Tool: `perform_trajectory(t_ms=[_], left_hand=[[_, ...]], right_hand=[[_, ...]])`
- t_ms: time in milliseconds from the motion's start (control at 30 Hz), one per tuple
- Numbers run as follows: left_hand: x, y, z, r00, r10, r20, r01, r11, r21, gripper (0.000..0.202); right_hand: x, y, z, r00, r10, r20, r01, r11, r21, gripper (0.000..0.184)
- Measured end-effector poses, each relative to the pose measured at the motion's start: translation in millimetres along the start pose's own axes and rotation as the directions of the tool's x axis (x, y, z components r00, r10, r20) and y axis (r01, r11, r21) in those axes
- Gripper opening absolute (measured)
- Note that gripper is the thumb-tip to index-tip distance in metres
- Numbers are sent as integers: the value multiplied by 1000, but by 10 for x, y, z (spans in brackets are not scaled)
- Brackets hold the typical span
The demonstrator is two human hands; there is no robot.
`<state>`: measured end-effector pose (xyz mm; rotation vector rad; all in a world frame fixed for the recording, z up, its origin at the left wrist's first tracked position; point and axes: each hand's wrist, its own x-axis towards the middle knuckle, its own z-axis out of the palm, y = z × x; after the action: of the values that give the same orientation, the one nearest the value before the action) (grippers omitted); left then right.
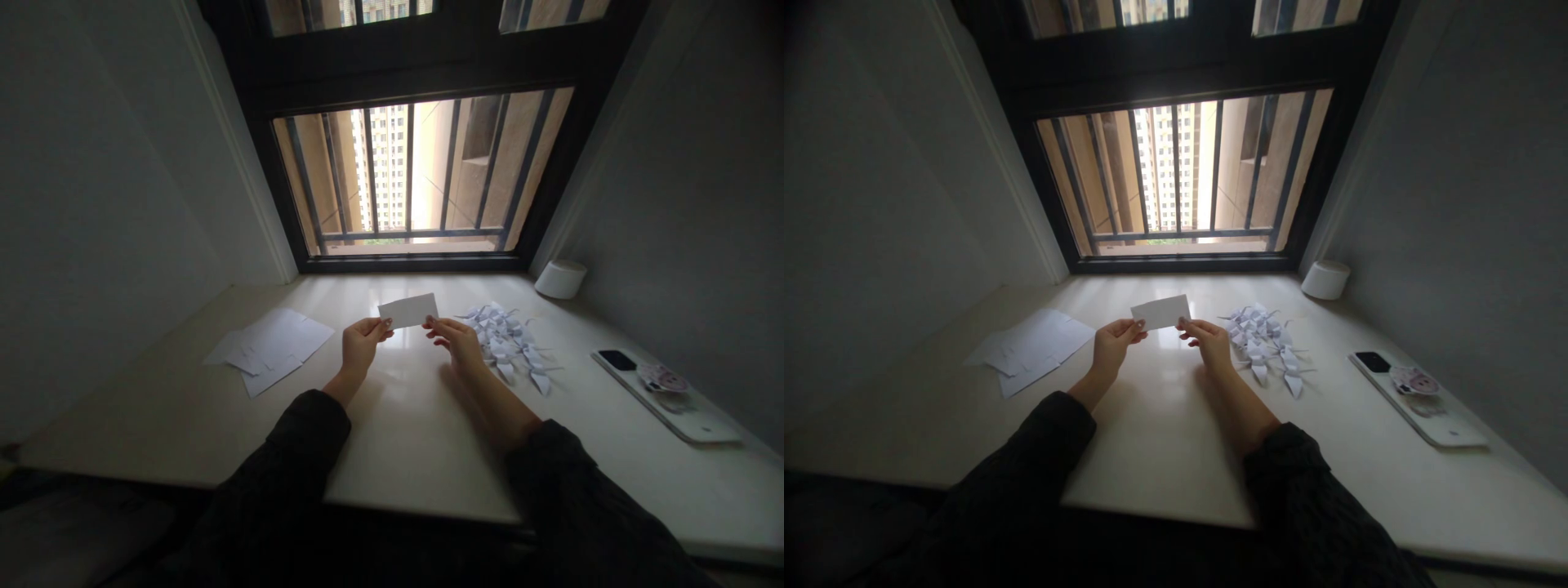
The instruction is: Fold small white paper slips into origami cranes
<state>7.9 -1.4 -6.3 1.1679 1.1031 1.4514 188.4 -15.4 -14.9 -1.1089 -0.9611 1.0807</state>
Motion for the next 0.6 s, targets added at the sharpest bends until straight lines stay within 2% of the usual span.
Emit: perform_trajectory(t_ms=[233, 367, 467, 600], left_hand=[[26, -3, -32, 999, -52, 7, 52, 998, -34, 38], [55, -30, -78, 998, -67, -15, 66, 997, -35, 41], [77, -58, -102, 1000, -19, -3, 19, 1000, 9, 39], [76, -59, -104, 996, 77, 55, -83, 989, 124, 34]], right_hand=[[-10, -39, -10, 999, 16, 48, -16, 1000, 12, 32], [2, -46, -10, 997, 5, 82, -5, 1000, -3, 45], [12, -38, 9, 995, -34, 92, 40, 997, -63, 55], [11, 20, 20, 982, -56, 179, 97, 968, -232, 46]])
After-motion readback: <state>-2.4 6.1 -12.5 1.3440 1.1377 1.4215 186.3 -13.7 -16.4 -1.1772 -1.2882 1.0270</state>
